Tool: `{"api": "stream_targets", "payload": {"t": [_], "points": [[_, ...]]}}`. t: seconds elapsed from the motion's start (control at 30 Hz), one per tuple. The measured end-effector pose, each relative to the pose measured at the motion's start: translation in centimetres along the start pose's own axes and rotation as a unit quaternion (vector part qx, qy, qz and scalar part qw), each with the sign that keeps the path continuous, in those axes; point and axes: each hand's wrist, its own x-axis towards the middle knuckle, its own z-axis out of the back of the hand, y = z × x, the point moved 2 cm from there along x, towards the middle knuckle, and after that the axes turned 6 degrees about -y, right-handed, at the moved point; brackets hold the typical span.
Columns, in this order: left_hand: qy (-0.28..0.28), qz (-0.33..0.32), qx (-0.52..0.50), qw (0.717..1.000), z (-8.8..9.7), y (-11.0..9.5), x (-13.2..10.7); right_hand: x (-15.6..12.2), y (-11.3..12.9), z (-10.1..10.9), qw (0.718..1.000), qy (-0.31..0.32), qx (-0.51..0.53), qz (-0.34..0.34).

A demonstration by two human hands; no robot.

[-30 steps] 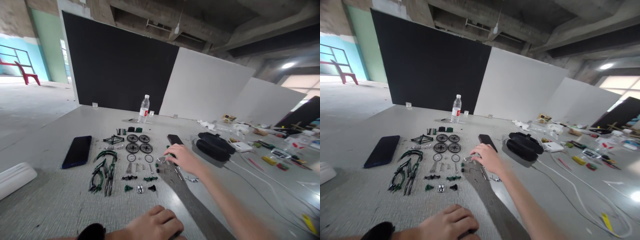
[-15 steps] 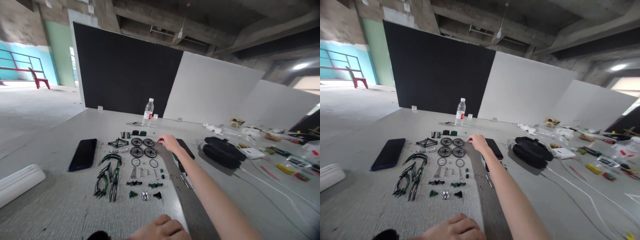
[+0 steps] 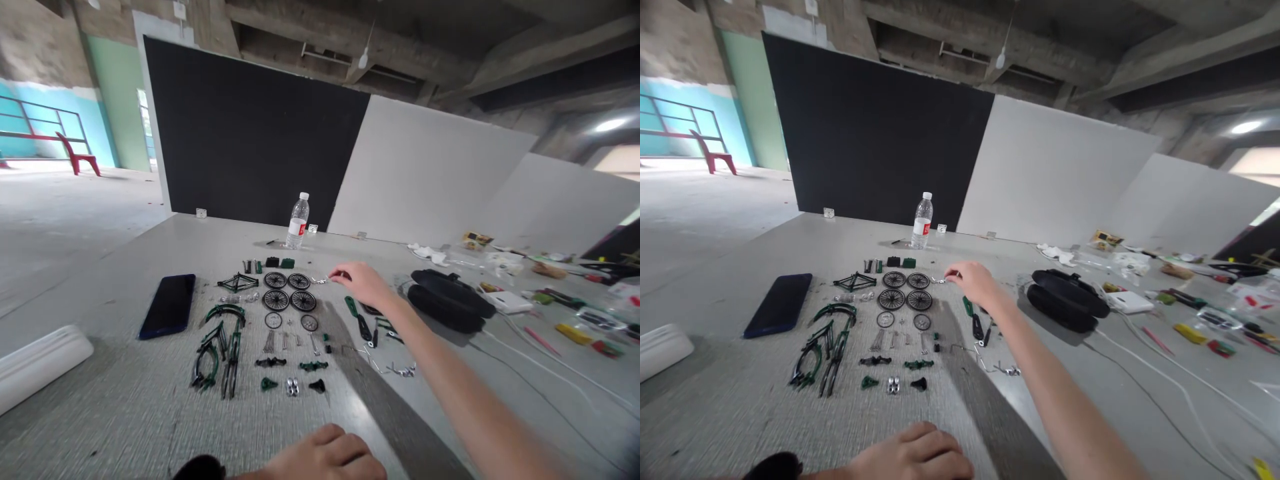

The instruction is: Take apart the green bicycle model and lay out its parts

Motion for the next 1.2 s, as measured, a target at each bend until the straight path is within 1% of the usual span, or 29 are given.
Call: {"api": "stream_targets", "payload": {"t": [0.07,0.1,0.13,0.2,0.23,0.27,0.33,0.4,0.53,0.63,0.77,0.87,0.97,1.07,1.2], "points": [[-0.005,0.005,0.001,1.0,0.1,-0.1,0.0,-2.7,0.5,0.5,0.998,0.05,0.029,-0.02],[-0.011,0.004,0.0,1.0,0.3,-0.2,0.0,-4.0,0.7,0.5,0.997,0.072,0.038,-0.02],[-0.02,0.003,-0.003,1.0,0.5,-0.2,0.0,-5.0,0.8,0.4,0.996,0.08,0.043,-0.012],[-0.031,-0.001,-0.009,0.999,0.9,-0.3,0.0,-6.2,0.4,-0.2,0.999,0.044,0.028,-0.015],[-0.037,-0.004,-0.008,0.999,1.1,-0.3,0.1,-6.3,0.1,-0.6,0.999,0.023,0.013,-0.018],[-0.03,-0.008,-0.008,0.999,1.2,-0.3,0.1,-6.0,-0.3,-1.0,1.0,0.006,-0.003,-0.019],[-0.025,-0.016,-0.005,1.0,1.2,-0.3,0.1,-4.5,-1.0,-1.9,1.0,-0.001,-0.024,-0.002],[-0.05,-0.01,0.011,0.999,1.1,-0.2,0.2,-2.3,-1.3,-2.7,0.999,0.007,-0.042,0.022],[-0.054,-0.013,0.022,0.998,0.8,-0.1,0.3,1.7,-1.3,-4.0,0.993,0.033,-0.115,0.006],[-0.048,-0.014,0.021,0.999,0.7,0.0,0.3,3.4,-1.1,-4.9,0.991,0.043,-0.126,0.0],[-0.03,-0.012,0.008,0.999,0.4,0.1,-0.1,4.1,-1.4,-5.2,0.99,0.041,-0.136,-0.015],[-0.01,-0.016,0.003,1.0,0.3,0.2,-0.3,4.3,-1.7,-4.4,0.989,0.02,-0.146,-0.029],[0.01,-0.015,-0.003,1.0,0.3,0.2,-0.2,4.4,-1.7,-3.5,0.989,0.012,-0.147,-0.028],[0.004,-0.01,-0.008,1.0,0.3,0.2,0.0,4.3,-1.5,-3.3,0.99,0.019,-0.14,-0.012],[-0.02,-0.016,0.012,1.0,0.2,0.1,0.0,4.4,-1.5,-4.4,0.99,0.035,-0.133,0.003]]}}
